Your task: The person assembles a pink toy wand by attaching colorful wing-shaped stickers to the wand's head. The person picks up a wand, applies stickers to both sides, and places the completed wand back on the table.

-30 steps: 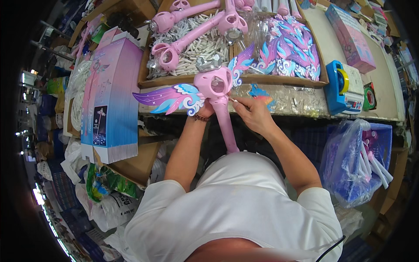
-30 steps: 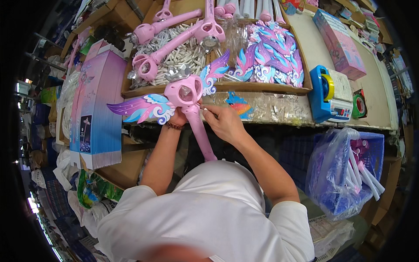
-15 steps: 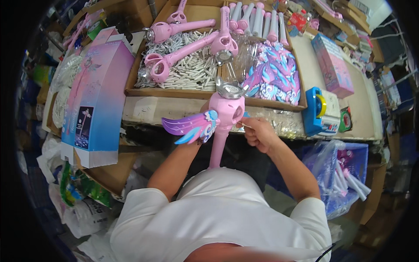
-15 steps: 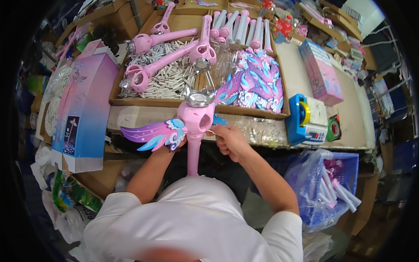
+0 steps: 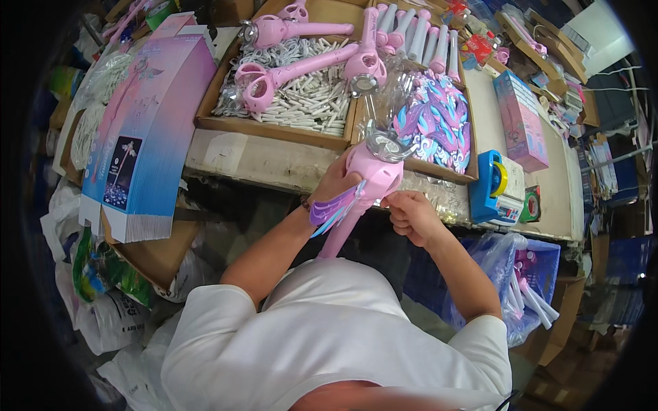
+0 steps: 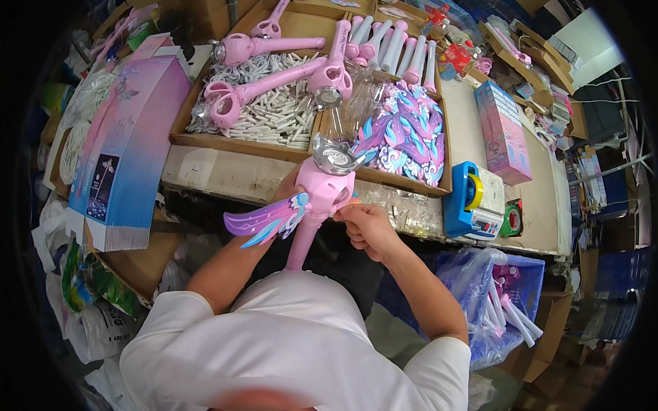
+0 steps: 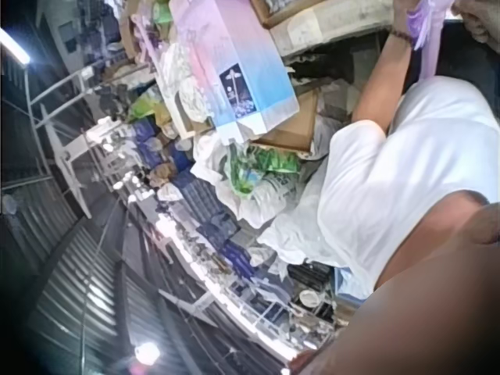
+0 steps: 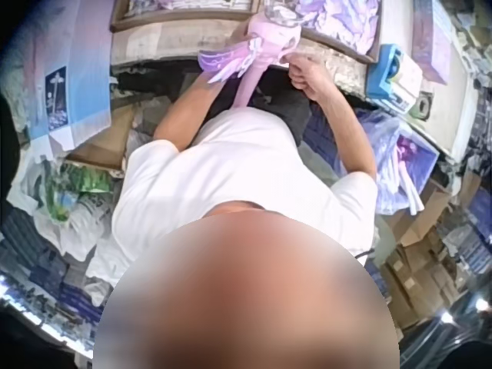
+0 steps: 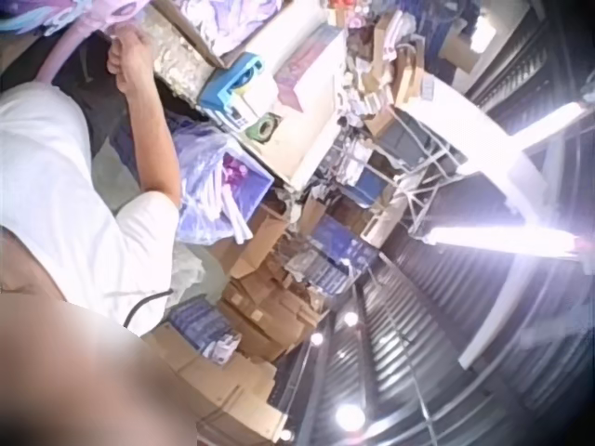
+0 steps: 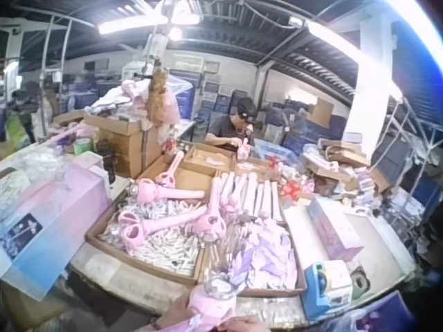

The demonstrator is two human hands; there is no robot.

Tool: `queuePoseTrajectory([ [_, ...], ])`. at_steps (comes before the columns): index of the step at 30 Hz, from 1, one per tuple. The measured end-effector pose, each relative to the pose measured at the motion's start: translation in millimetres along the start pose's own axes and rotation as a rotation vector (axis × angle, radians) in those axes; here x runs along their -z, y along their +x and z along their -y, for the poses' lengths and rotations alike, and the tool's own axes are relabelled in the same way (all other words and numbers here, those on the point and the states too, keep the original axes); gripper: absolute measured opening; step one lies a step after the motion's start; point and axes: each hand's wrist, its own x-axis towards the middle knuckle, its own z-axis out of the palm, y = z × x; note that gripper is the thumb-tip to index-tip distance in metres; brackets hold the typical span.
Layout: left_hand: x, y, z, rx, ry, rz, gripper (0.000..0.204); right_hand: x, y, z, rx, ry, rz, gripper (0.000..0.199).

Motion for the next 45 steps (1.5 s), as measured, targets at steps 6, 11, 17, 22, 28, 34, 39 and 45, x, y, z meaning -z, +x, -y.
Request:
queuePoseTrajectory([
  [6,10.9,-3.5,7.3,0.004,-0.068,0.027,0.086,-0.3,0.7,4.6,-0.03,-0.041,0.172,0.024],
  [11,13.9,-4.5,5.5,0.003,-0.056,0.023,0.087,0.9,5.2,-1.8,0.183,-0.394,0.113,0.027],
  [17,22.0,-2.3,14.0,0.019,-0.024,0.039,0.087,3.4,9.8,-7.6,0.539,-0.717,0.08,0.028],
  [22,14.4,-3.0,8.4,0.017,-0.022,0.012,0.086,2.7,7.2,-6.4,0.581,-0.815,0.051,0.026],
  [28,10.1,-3.3,6.3,0.019,-0.018,-0.01,0.084,3.5,5.9,-8.3,0.612,-0.932,-0.017,0.022],
  [34,8.9,-2.7,7.2,0.024,-0.021,-0.021,0.082,1.3,4.2,-9.2,0.747,-1.075,-0.121,0.017],
  [39,-2.3,-3.2,-3.9,0.027,0.007,-0.097,0.079,2.4,5.1,-11.7,0.946,-1.358,-0.228,0.014],
  [45,5.2,-1.9,4.6,0.014,-0.045,-0.067,0.078,5.6,6.9,-14.2,1.127,-1.555,-0.275,0.012],
])
